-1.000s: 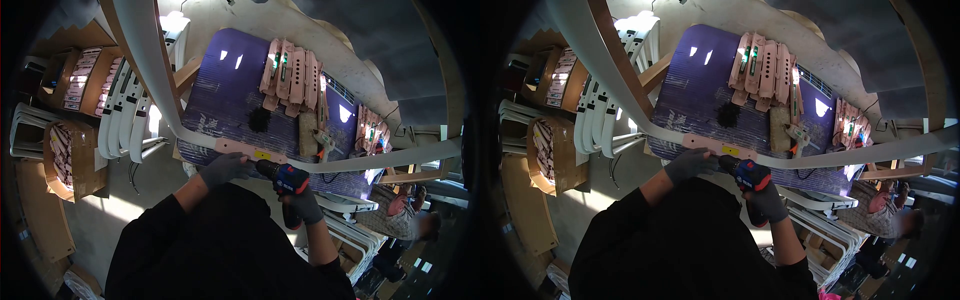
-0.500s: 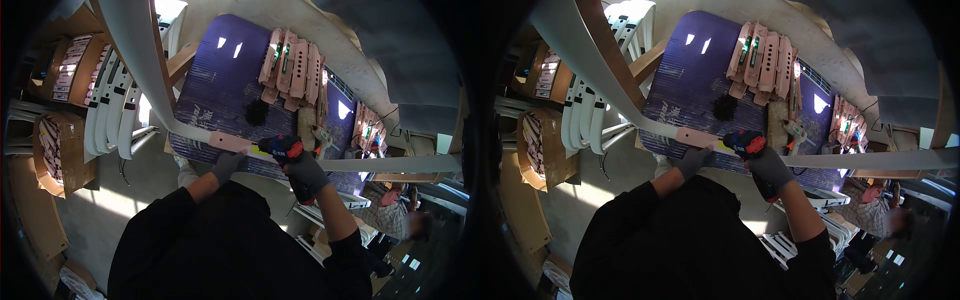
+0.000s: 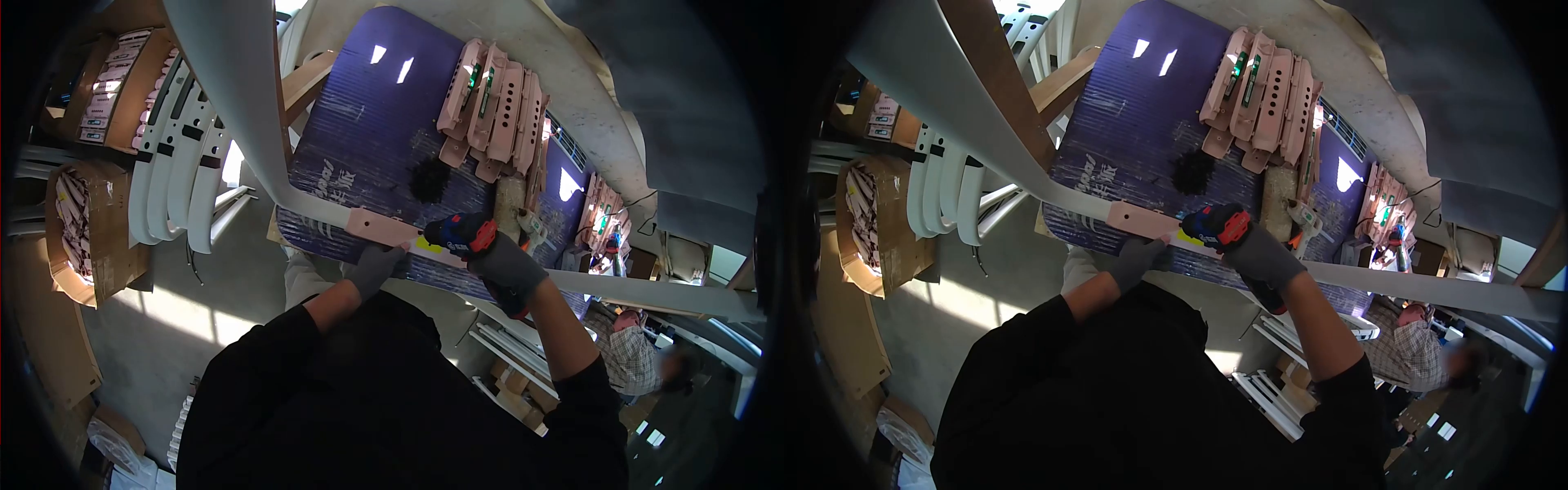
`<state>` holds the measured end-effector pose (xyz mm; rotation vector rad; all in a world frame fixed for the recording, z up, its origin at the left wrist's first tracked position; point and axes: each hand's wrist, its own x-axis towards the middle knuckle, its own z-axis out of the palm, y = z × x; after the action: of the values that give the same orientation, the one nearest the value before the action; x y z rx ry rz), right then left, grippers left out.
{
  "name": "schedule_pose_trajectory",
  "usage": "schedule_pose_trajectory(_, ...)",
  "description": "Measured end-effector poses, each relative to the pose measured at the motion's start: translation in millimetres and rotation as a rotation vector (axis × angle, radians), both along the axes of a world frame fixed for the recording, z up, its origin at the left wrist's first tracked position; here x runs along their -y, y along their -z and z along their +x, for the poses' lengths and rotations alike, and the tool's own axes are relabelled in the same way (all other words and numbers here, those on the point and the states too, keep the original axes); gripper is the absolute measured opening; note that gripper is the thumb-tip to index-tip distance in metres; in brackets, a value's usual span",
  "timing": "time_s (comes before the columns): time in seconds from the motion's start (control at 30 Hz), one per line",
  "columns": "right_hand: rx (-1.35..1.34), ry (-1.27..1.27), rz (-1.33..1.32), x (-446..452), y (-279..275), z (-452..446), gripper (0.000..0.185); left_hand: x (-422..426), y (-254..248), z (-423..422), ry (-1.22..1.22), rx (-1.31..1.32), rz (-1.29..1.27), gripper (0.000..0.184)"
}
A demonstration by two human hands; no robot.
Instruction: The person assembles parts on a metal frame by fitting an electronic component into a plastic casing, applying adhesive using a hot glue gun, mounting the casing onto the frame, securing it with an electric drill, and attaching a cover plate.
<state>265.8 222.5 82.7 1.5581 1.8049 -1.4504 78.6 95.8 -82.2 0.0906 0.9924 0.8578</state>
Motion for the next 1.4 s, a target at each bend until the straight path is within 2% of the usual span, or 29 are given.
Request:
schedule_pose_trajectory(0.17,-0.141,-0.039,0.138,-5.2,-2.4,-7.3,0.049,1.9,13.4,5.7,-0.004,-0.094,0.070,0.033)
schedule_pose_trajectory(0.23,0.021,-0.016,0.053,-8.3,-7.7,-11.0,0.040,0.7,6.6,3.0,0.005,-0.017,0.000,0.034)
schedule_pose_trajectory(0.27,0.015,-0.017,0.055,-10.2,-11.1,-15.9,0.040,-0.2,2.0,2.5,0.003,-0.023,0.003,0.034)
schedule_pose_trajectory(0.37,0.141,-0.157,0.132,-16.9,-12.9,-25.0,0.035,-3.3,-1.3,-0.8,-0.013,-0.063,0.013,0.034)
schedule_pose_trajectory(0.43,0.141,-0.370,0.183,-19.5,-9.6,-18.2,0.039,-4.8,6.5,-7.1,0.164,0.089,-0.077,0.039)
schedule_pose_trajectory(0.47,0.129,-0.362,0.196,-16.8,-12.8,-14.7,0.039,-3.0,9.2,-13.9,0.170,0.073,-0.068,0.039)
schedule_pose_trajectory(0.53,0.167,-0.286,0.110,-18.9,-33.4,-14.9,0.036,-24.9,-21.7,-37.1,0.704,-0.042,0.074,0.042)
schedule_pose_trajectory(0.57,0.159,-0.279,0.129,-15.7,-42.2,-11.5,0.036,-38.9,-37.6,-43.0,0.710,-0.059,0.088,0.042)
schedule_pose_trajectory(0.63,0.023,-0.144,0.360,7.4,-54.6,2.3,0.032,-61.6,-60.4,-51.3,0.786,-0.743,0.550,0.037)
schedule_pose_trajectory(0.67,0.020,-0.135,0.364,23.6,-48.1,14.2,0.032,-73.1,-58.6,-51.0,0.671,-0.967,0.591,0.035)
schedule_pose_trajectory(0.7,-0.197,0.163,0.318,39.5,-33.9,28.7,0.032,-87.6,-53.2,-49.2,0.542,-1.187,0.635,0.032)
schedule_pose_trajectory(0.73,-0.302,0.318,0.298,51.4,-35.3,33.6,0.032,-101.6,-43.4,-47.4,0.543,-1.190,0.650,0.032)
schedule_pose_trajectory(0.77,-0.414,0.469,0.281,63.1,-36.5,38.5,0.033,-113.8,-32.9,-46.1,0.566,-1.321,0.648,0.030)
schedule_pose_trajectory(0.8,-0.430,0.608,0.247,75.2,-48.8,30.7,0.037,-123.4,-23.0,-44.7,0.588,-1.451,0.642,0.028)
schedule_pose_trajectory(0.83,-0.446,0.746,0.209,86.4,-55.6,27.0,0.041,-131.8,-16.4,-44.5,0.593,-1.449,0.657,0.028)
schedule_pose_trajectory(0.9,-0.452,0.823,0.197,109.1,-49.0,33.9,0.047,-140.0,-6.5,-47.8,0.835,-1.515,0.728,0.029)
schedule_pose_trajectory(0.93,-0.458,0.890,0.176,119.7,-44.1,36.5,0.052,-138.0,-12.2,-50.6,0.846,-1.516,0.735,0.029)
schedule_pose_trajectory(1.03,-0.472,0.897,0.173,141.2,-34.0,39.8,0.054,-127.5,-28.7,-53.4,0.742,-1.471,0.804,0.023)
schedule_pose_trajectory(1.1,-0.537,0.930,0.145,147.8,-30.2,35.4,0.055,-109.3,-37.2,-48.1,0.306,-0.513,0.395,0.019)
schedule_pose_trajectory(1.13,-0.597,0.952,0.118,149.7,-28.2,32.8,0.055,-99.2,-48.6,-44.2,0.311,-0.519,0.397,0.019)
schedule_pose_trajectory(1.2,-0.625,0.942,0.136,152.7,-16.8,30.3,0.056,-78.2,-71.4,-35.8,0.126,-0.173,0.261,0.020)
schedule_pose_trajectory(1.23,-0.645,0.928,0.153,153.9,-13.4,28.2,0.057,-71.1,-78.3,-33.8,0.128,-0.176,0.264,0.020)
schedule_pose_trajectory(1.27,-0.648,0.928,0.153,153.2,-14.1,24.2,0.057,-65.0,-83.7,-32.1,0.066,-0.035,0.174,0.023)
schedule_pose_trajectory(1.3,-0.659,0.903,0.169,150.6,-16.2,19.3,0.059,-60.4,-86.1,-31.0,0.003,0.108,0.082,0.026)
schedule_pose_trajectory(1.33,-0.667,0.876,0.183,148.6,-17.4,15.8,0.060,-57.0,-83.1,-30.1,-0.001,0.108,0.081,0.026)
schedule_pose_trajectory(1.4,-0.669,0.830,0.217,146.8,-16.2,10.7,0.064,-51.5,-75.1,-29.5,-0.053,0.298,0.090,0.027)
